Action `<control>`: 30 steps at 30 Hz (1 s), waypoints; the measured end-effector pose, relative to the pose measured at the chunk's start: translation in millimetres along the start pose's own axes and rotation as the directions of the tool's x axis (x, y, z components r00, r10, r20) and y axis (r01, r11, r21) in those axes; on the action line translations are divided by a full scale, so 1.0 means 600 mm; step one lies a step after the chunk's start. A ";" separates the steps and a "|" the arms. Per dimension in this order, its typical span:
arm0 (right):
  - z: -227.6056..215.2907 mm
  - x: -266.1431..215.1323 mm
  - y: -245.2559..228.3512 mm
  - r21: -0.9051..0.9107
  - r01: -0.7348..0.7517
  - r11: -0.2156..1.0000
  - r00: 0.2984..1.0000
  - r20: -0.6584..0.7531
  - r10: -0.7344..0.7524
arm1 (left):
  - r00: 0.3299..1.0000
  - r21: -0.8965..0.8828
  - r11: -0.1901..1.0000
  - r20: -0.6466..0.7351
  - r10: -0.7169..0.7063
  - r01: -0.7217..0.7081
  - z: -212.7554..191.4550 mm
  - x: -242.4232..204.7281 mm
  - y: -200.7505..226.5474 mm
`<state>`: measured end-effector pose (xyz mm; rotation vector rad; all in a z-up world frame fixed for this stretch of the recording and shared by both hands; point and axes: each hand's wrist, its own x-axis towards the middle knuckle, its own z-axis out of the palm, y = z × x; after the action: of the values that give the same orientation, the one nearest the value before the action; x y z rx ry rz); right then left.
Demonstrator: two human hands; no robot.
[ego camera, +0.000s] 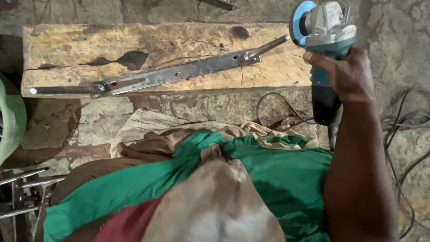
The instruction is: The recorder is using an angle grinder to grind and polish various metal components on a workbench in a workshop.
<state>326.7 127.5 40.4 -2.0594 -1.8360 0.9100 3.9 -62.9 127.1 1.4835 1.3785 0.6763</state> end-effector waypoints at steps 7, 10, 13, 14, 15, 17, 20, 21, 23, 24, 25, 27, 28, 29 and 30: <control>0.007 0.003 -0.005 -0.134 -0.016 0.991 1.000 -0.015 0.014 | 0.991 0.183 0.975 0.022 -0.133 0.127 0.004 0.038 -0.071; 0.010 0.004 -0.011 -0.176 -0.006 0.984 1.000 -0.007 0.005 | 0.981 0.268 0.946 0.017 -0.195 0.184 -0.009 0.028 -0.025; 0.012 0.005 -0.004 -0.193 0.018 0.981 1.000 -0.001 -0.018 | 0.967 0.349 0.908 0.020 -0.253 0.231 -0.017 0.023 0.013; 0.012 0.007 -0.002 -0.192 0.036 0.981 0.999 0.000 -0.037 | 0.962 0.376 0.894 0.018 -0.271 0.245 -0.019 0.024 0.022; 0.014 0.006 -0.004 -0.194 0.035 0.980 0.999 0.002 -0.035 | 0.957 0.399 0.880 0.019 -0.289 0.258 -0.019 0.026 0.025; 0.014 0.003 -0.004 -0.182 0.045 0.982 0.999 0.018 -0.042 | 0.947 0.443 0.853 0.027 -0.321 0.277 -0.016 0.033 0.030; 0.012 0.003 0.004 -0.208 0.021 0.978 1.000 0.017 -0.018 | 0.929 0.520 0.801 0.036 -0.369 0.298 -0.019 0.041 0.033; 0.016 0.010 0.004 -0.209 0.034 0.977 0.999 0.024 -0.030 | 0.921 0.541 0.780 0.021 -0.388 0.316 -0.022 0.044 0.034; 0.017 0.017 0.013 -0.256 0.118 0.959 0.993 0.032 -0.113 | 0.909 0.586 0.739 0.009 -0.416 0.332 -0.028 0.054 0.037; 0.024 0.023 0.028 -0.256 0.111 0.960 0.994 0.024 -0.108 | 0.905 0.612 0.719 0.011 -0.424 0.329 -0.027 0.063 0.040; 0.027 0.031 0.041 -0.301 0.170 0.938 0.985 0.016 -0.174 | 0.904 0.635 0.702 0.010 -0.427 0.324 -0.028 0.072 0.043; 0.025 0.034 0.044 -0.351 0.221 0.910 0.972 0.001 -0.235 | 0.901 0.678 0.665 0.009 -0.433 0.313 -0.018 0.106 0.045; 0.021 0.029 0.036 -0.407 0.204 0.890 0.974 -0.010 -0.228 | 0.900 0.699 0.646 0.008 -0.436 0.307 -0.011 0.116 0.040; 0.025 0.023 0.026 -0.454 0.189 0.871 0.976 -0.013 -0.219 | 0.894 0.722 0.620 0.004 -0.449 0.308 -0.025 0.113 0.028; 0.024 0.017 0.019 -0.452 0.185 0.873 0.976 -0.016 -0.216 | 0.894 0.725 0.618 0.007 -0.447 0.304 -0.012 0.128 -0.029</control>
<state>327.7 132.0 19.9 -2.0454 -2.3409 0.3782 6.3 10.7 98.5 1.6817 1.8359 -0.3347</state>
